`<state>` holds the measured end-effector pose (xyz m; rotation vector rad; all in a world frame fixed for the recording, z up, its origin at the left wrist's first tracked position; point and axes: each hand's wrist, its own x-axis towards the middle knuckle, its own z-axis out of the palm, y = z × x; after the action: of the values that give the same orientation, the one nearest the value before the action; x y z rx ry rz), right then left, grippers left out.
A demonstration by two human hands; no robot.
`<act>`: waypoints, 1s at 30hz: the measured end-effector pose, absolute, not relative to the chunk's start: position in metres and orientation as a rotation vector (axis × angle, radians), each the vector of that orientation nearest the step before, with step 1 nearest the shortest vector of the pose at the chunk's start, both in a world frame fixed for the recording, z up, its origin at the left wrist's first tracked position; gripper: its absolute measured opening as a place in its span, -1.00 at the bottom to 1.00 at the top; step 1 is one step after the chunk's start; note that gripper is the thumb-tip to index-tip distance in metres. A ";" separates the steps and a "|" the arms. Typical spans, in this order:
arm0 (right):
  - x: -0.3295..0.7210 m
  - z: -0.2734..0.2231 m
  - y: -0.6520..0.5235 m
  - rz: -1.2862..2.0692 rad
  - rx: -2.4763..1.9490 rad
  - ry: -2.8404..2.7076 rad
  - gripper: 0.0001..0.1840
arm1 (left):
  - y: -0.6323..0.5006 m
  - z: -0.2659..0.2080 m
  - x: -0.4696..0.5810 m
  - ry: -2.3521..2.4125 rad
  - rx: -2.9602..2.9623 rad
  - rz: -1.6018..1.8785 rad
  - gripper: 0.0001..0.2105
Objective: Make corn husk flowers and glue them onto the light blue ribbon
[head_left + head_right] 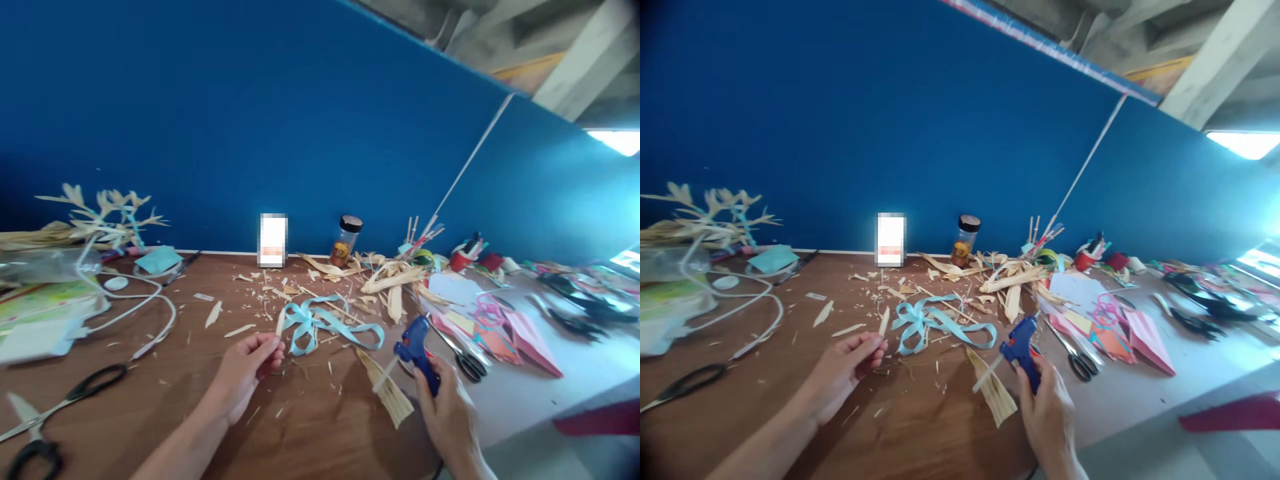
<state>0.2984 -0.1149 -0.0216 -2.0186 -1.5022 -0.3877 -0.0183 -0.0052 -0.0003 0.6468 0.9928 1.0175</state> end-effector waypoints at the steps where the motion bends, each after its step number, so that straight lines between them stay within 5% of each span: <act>1: 0.309 -0.025 -0.119 -0.399 -2.082 -1.478 -0.61 | -0.004 0.001 -0.019 1.002 0.626 1.041 -0.85; 16: 0.331 -0.020 -0.132 -0.257 -2.249 -1.701 -0.67 | 0.006 0.002 -0.030 1.030 0.526 1.292 -0.83; 30: 0.308 0.038 -0.131 -0.343 -2.174 -1.871 -0.61 | 0.005 0.018 -0.038 0.980 0.462 1.465 -0.81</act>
<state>0.3080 -0.1309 0.0381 -2.1742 -1.8710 -0.3426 -0.0384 0.0053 0.0179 0.4619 0.9804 1.4653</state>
